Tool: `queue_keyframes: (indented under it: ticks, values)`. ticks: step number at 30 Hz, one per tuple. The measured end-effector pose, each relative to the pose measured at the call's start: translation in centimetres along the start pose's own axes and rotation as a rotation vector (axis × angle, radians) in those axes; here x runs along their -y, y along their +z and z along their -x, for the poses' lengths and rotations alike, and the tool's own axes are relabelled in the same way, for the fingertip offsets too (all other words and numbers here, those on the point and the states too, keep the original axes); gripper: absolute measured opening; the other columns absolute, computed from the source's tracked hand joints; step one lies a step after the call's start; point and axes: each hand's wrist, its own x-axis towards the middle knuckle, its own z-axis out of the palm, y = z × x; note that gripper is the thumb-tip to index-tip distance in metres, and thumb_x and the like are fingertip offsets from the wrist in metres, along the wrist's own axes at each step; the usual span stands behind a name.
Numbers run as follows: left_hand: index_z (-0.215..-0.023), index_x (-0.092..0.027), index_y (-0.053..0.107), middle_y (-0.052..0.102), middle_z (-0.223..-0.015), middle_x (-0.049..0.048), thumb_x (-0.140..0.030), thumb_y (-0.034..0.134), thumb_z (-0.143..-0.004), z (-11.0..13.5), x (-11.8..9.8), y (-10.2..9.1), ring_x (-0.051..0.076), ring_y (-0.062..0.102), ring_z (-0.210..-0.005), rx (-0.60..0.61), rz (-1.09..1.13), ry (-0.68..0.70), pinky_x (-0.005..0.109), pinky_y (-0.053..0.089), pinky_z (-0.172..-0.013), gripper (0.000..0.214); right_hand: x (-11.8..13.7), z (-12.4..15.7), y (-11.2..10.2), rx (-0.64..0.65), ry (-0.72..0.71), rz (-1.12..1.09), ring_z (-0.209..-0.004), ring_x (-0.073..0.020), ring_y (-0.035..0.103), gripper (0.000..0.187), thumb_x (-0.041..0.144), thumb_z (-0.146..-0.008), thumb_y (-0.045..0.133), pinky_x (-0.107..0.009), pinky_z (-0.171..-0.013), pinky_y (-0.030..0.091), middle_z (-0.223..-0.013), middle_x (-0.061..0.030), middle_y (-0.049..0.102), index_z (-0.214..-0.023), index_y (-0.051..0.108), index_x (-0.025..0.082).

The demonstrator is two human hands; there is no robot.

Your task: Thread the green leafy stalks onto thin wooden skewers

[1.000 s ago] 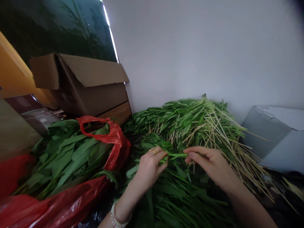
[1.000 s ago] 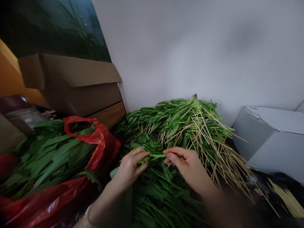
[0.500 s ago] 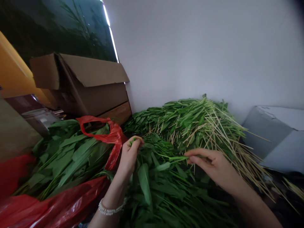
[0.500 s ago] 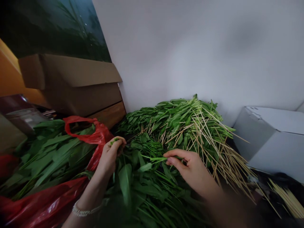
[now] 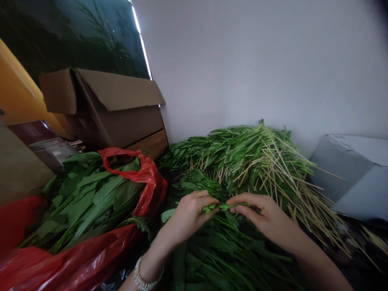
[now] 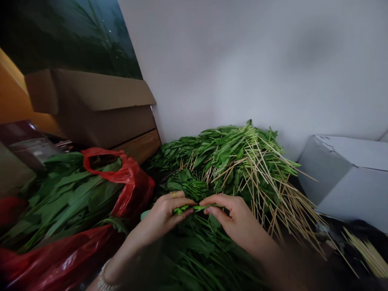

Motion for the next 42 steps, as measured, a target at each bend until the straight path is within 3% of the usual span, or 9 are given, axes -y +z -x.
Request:
queue_keyframes:
  ticks: [4,9,14,18,28,42]
  values:
    - [-0.103,-0.021,0.069,0.065,-0.084,0.0042,-0.025,0.052,-0.092,-0.1,0.1,0.0,0.016,0.060,-0.077,0.012,-0.037,0.015,0.024,0.044,-0.070,0.021,-0.4,-0.1,0.2,-0.018,0.062,-0.027,-0.082,-0.0194,0.070,0.023,0.030,-0.089,0.053,-0.031,-0.075,0.054,-0.085,-0.0024,0.075,-0.104,0.068,0.023]
    - [-0.098,-0.020,0.069,0.066,-0.086,0.0035,-0.022,0.055,-0.090,-0.3,0.3,-0.2,0.015,0.060,-0.078,0.103,0.029,0.017,0.023,0.043,-0.071,0.017,-0.7,-0.2,0.5,-0.028,0.072,-0.004,-0.081,-0.0185,0.069,0.017,0.030,-0.086,0.056,-0.029,-0.072,0.052,-0.084,-0.0012,0.074,-0.097,0.068,0.023]
    - [-0.099,-0.021,0.069,0.066,-0.086,0.0035,-0.020,0.057,-0.087,-0.1,0.5,-0.2,0.017,0.060,-0.079,0.115,-0.054,0.030,0.024,0.043,-0.072,0.017,-0.7,-0.3,0.5,-0.049,0.118,0.003,-0.074,-0.0180,0.068,0.019,0.033,-0.086,0.056,-0.028,-0.066,0.050,-0.079,-0.0017,0.073,-0.093,0.069,0.021]
    - [-0.098,-0.020,0.070,0.066,-0.085,0.0029,-0.018,0.055,-0.087,0.0,0.5,-0.5,0.015,0.060,-0.077,0.131,0.077,0.000,0.023,0.043,-0.071,0.019,-0.6,-0.3,0.3,-0.041,0.154,-0.024,-0.064,-0.0168,0.065,0.022,0.037,-0.086,0.056,-0.026,-0.057,0.047,-0.070,-0.0017,0.071,-0.087,0.069,0.020]
    - [-0.090,-0.013,0.072,0.067,-0.081,0.0033,-0.023,0.052,-0.089,-0.4,1.3,-1.1,0.013,0.057,-0.073,0.214,0.489,-0.129,0.021,0.045,-0.071,0.022,-0.5,-0.4,0.1,-0.011,0.180,-0.126,-0.065,-0.0158,0.065,0.023,0.038,-0.085,0.056,-0.026,-0.061,0.048,-0.070,-0.0015,0.070,-0.088,0.068,0.018]
    - [-0.092,-0.012,0.072,0.069,-0.083,0.0021,-0.024,0.056,-0.086,-0.5,1.7,0.0,0.013,0.059,-0.075,0.244,0.425,-0.148,0.020,0.045,-0.072,0.020,-0.9,-0.5,0.8,-0.068,0.170,-0.049,-0.065,-0.0150,0.064,0.020,0.035,-0.087,0.056,-0.024,-0.060,0.046,-0.070,-0.0005,0.070,-0.083,0.068,0.020]
